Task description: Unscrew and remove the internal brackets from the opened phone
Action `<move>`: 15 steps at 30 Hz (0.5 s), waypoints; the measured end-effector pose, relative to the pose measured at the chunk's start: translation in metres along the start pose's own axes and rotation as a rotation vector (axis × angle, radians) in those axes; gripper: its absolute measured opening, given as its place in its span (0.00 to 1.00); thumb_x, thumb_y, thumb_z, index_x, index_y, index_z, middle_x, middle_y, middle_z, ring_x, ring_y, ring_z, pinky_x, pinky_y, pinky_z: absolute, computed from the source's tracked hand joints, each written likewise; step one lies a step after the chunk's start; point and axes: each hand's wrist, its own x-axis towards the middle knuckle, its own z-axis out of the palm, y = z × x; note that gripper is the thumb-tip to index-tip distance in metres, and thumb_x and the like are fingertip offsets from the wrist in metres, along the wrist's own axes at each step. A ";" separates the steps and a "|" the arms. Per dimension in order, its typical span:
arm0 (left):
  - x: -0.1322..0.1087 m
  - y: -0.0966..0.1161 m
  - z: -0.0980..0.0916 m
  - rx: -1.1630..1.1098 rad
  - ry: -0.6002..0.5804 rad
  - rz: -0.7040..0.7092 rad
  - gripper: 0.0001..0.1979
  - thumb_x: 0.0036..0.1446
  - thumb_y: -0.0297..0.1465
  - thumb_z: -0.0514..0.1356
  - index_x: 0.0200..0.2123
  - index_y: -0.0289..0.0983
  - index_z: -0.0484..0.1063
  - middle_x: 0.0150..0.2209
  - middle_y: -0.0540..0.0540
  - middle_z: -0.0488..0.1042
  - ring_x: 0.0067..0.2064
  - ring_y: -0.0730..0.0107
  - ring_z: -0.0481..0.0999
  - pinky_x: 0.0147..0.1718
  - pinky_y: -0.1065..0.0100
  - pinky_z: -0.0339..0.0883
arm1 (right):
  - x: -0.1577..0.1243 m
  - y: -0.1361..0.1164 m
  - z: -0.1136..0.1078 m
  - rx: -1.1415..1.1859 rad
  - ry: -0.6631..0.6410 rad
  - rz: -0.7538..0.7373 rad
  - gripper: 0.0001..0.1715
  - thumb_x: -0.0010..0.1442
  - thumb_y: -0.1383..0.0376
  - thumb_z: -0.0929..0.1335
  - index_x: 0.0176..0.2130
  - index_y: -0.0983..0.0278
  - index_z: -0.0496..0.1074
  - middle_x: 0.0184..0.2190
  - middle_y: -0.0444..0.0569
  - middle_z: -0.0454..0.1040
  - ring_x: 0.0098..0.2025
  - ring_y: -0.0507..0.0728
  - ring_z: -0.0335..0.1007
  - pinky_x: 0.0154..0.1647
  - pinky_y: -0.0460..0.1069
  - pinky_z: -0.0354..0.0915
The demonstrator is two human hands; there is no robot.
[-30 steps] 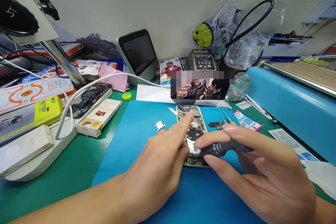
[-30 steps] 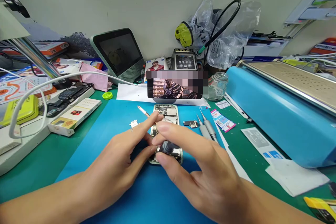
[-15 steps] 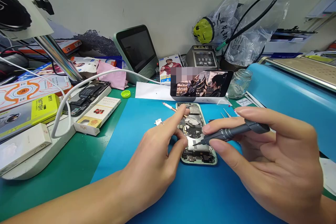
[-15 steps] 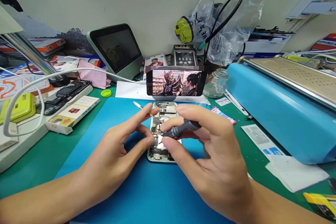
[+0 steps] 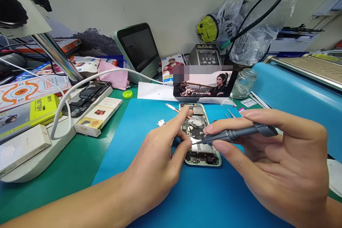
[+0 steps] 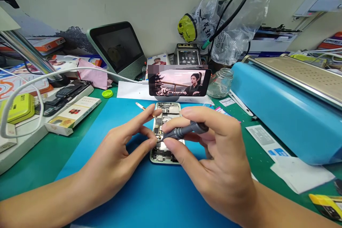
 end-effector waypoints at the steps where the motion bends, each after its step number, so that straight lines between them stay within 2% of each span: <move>1: 0.000 0.000 0.000 -0.003 -0.004 -0.003 0.31 0.70 0.24 0.57 0.74 0.40 0.57 0.70 0.40 0.68 0.45 0.67 0.80 0.52 0.60 0.71 | 0.000 0.000 0.000 -0.003 -0.001 -0.004 0.32 0.60 0.78 0.74 0.57 0.54 0.69 0.40 0.47 0.81 0.40 0.57 0.86 0.39 0.47 0.84; 15: 0.001 0.000 -0.001 -0.003 -0.006 -0.001 0.31 0.70 0.24 0.57 0.74 0.39 0.58 0.69 0.39 0.69 0.46 0.66 0.79 0.50 0.61 0.71 | 0.001 -0.002 0.002 -0.006 0.024 0.027 0.30 0.60 0.76 0.74 0.56 0.54 0.69 0.43 0.49 0.79 0.39 0.57 0.86 0.35 0.46 0.84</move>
